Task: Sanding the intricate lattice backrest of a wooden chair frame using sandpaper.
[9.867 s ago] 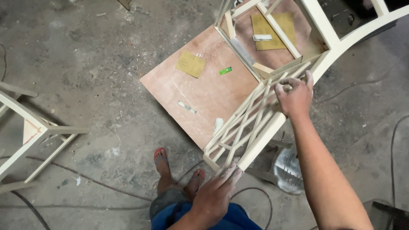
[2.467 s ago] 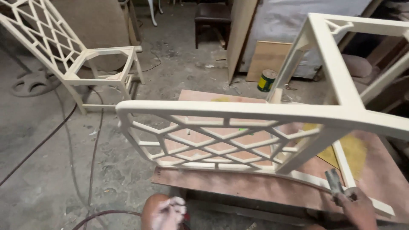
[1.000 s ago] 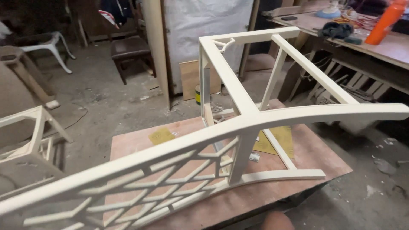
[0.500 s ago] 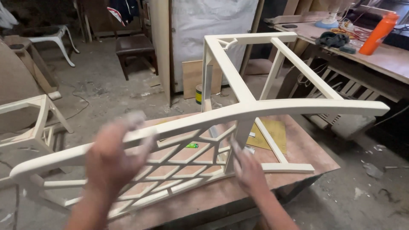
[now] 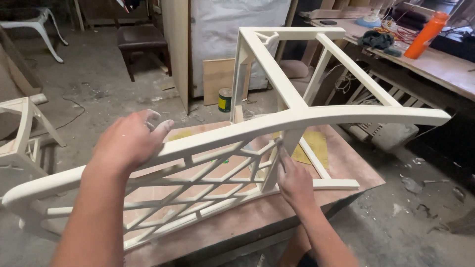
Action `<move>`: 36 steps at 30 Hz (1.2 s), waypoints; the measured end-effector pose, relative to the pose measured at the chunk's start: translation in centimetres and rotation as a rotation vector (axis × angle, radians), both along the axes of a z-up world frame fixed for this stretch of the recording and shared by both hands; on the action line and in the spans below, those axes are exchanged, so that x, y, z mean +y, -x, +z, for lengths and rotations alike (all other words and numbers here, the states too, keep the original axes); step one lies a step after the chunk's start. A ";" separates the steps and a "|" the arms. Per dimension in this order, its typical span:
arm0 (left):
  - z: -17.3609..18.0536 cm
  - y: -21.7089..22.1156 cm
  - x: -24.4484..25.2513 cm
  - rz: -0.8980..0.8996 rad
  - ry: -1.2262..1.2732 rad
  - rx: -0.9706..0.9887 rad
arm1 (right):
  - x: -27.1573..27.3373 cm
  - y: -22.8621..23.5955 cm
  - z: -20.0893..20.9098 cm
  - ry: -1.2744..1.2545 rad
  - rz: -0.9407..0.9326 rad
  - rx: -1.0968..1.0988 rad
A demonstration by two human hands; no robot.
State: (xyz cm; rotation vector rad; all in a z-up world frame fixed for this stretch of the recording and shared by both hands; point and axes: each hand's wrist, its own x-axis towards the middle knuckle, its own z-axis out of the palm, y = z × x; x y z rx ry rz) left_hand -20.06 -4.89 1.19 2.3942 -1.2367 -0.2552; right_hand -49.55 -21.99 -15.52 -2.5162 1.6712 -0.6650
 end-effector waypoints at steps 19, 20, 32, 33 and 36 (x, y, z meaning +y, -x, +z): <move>1.8 2.1 0.0 0.082 -0.126 0.122 | -4.8 -0.7 -7.8 0.394 0.350 -0.153; 1.7 2.0 0.0 0.085 -0.124 0.119 | -6.0 0.0 -8.2 0.463 0.249 -0.132; 2.2 2.2 -0.3 0.095 -0.151 0.141 | -0.8 -0.9 -5.3 -0.282 0.638 -1.119; 2.1 2.2 -0.4 0.093 -0.153 0.142 | -1.4 -1.2 -5.9 -0.283 0.635 -1.119; 2.1 2.2 -0.3 0.098 -0.154 0.139 | -2.7 -1.8 -6.9 -0.340 0.597 -1.254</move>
